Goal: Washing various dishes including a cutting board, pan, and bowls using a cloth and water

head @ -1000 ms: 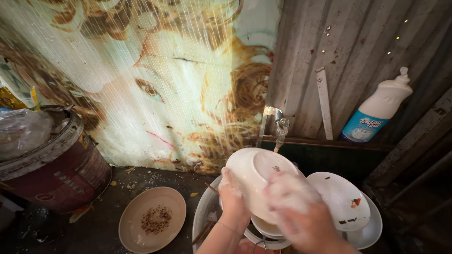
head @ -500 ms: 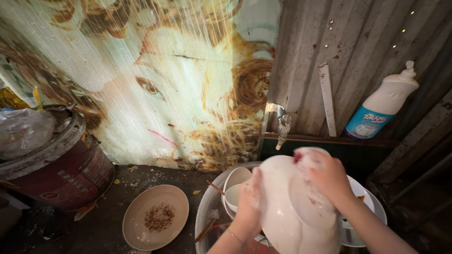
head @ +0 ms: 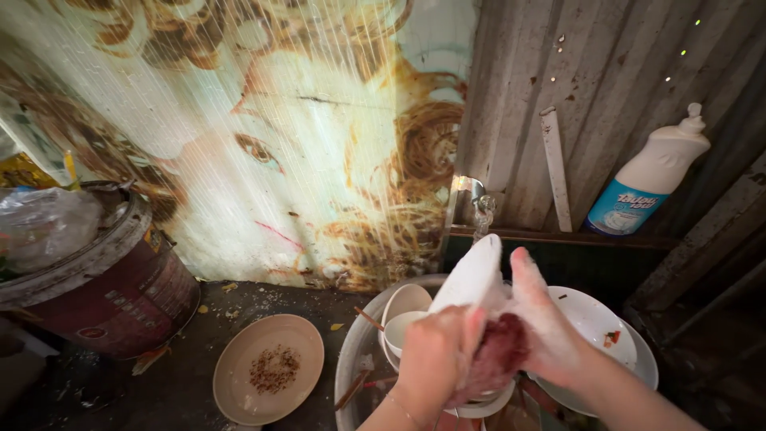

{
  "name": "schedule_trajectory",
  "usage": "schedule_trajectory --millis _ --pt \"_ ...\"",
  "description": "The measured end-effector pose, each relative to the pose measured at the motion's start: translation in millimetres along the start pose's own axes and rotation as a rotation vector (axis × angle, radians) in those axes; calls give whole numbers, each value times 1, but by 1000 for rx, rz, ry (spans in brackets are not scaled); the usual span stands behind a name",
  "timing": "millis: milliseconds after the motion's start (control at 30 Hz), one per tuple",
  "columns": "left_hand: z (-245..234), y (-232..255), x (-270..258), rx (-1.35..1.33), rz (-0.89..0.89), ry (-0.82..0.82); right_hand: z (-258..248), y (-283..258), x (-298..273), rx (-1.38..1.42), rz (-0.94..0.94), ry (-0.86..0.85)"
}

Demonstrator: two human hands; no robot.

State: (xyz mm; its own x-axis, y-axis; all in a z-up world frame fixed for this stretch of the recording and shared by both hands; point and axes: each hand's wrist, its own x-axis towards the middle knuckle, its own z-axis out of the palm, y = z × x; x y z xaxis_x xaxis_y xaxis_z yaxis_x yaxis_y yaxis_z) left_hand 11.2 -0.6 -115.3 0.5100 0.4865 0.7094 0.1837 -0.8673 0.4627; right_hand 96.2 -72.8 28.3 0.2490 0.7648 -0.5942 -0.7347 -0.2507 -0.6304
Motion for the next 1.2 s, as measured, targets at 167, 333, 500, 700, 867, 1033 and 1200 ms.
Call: schedule_trajectory --millis 167,333,500,700,867,1033,1200 --pt "-27 3 -1 242 385 -83 -72 18 60 -184 -61 173" --pt "-56 -13 -7 -4 363 -111 -61 27 46 -99 47 65" --pt "-80 -69 -19 -305 -956 -35 -50 19 41 -332 -122 388" --pt "-119 -90 -41 -1374 -1203 272 1 31 76 -678 -390 275" --pt "-197 -113 -90 -1184 -1365 498 61 97 94 -468 -428 12" --pt "-302 -87 -163 -1011 -1393 621 105 188 93 -332 -100 -151" --pt "-358 -74 -223 -1056 -1283 969 122 255 137 -1178 -1027 -67"
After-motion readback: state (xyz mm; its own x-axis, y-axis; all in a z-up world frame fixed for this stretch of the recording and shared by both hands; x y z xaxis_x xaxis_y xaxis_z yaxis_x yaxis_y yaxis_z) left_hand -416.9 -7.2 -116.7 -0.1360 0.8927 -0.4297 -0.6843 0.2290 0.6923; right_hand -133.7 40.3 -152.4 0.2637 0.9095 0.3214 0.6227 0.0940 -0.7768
